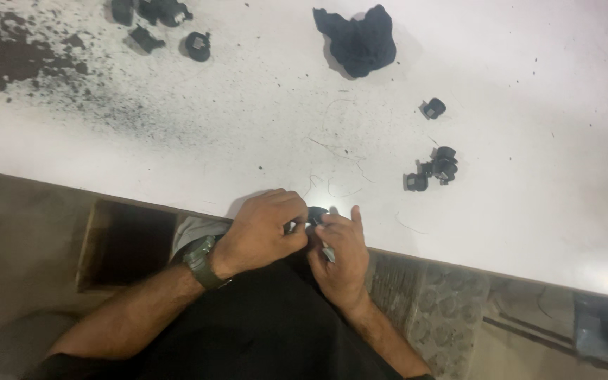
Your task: The person first wipes small black plastic parts with a black cloth on the table, then fits the small plastic components together by hand one at a time, pressing pieces together and setting completed assemblies on the table.
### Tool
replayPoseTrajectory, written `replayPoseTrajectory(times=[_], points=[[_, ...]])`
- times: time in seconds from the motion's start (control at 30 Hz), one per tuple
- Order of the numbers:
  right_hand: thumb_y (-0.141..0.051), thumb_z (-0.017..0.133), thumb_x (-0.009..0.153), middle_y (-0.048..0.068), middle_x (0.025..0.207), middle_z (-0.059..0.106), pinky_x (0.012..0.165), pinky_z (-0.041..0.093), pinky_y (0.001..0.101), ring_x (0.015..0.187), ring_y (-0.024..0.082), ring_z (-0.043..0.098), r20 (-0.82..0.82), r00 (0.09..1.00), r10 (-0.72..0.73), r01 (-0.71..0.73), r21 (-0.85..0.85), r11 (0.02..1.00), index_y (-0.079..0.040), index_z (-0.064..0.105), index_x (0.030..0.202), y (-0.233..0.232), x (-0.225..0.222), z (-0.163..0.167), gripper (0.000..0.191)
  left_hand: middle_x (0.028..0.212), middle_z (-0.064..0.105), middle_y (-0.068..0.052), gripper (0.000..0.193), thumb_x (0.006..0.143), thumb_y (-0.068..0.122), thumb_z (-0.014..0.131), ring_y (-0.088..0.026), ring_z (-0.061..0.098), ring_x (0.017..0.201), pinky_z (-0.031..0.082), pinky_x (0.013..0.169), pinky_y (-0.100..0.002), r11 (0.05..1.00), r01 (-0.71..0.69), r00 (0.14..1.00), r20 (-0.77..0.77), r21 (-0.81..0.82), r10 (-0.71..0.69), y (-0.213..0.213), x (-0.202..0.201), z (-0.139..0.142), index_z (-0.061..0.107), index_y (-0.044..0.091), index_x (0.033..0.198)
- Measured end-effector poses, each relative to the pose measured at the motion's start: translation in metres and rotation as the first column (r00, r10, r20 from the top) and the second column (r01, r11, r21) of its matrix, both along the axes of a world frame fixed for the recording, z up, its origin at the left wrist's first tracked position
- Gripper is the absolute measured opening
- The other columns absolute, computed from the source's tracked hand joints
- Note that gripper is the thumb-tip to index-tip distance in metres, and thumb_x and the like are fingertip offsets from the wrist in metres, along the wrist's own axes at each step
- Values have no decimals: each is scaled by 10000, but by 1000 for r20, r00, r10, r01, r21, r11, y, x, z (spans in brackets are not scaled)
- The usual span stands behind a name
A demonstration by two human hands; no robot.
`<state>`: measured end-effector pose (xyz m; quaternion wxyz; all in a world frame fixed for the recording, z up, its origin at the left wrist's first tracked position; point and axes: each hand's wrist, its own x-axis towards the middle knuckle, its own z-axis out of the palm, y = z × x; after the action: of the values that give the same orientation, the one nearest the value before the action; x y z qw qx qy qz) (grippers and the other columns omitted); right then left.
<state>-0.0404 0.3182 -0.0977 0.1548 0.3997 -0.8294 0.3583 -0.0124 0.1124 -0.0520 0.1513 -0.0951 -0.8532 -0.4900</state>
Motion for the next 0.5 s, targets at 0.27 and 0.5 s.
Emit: replayPoseTrajectory(times=[0.27, 0.5], points=[[13, 624, 1033, 95, 1134, 658, 1356, 286, 603, 1111, 224, 663, -82, 899, -431, 411, -184, 893, -32, 578, 1182, 65, -72, 27, 163, 1100, 661, -147, 420, 987, 347, 669, -251, 639, 901, 553, 704, -404, 644, -385, 908, -146, -661, 393, -116, -46, 36, 639, 39, 1272], [-43, 620, 1007, 66, 1060, 639, 1329, 302, 594, 967, 181, 623, 61, 954, -294, 300, -182, 936, -54, 624, 1114, 51, -59, 21, 108, 1016, 684, -175, 440, 966, 419, 724, -298, 672, 840, 547, 638, -435, 580, -311, 833, 79, -753, 548, -164, -119, 45, 666, 31, 1165]])
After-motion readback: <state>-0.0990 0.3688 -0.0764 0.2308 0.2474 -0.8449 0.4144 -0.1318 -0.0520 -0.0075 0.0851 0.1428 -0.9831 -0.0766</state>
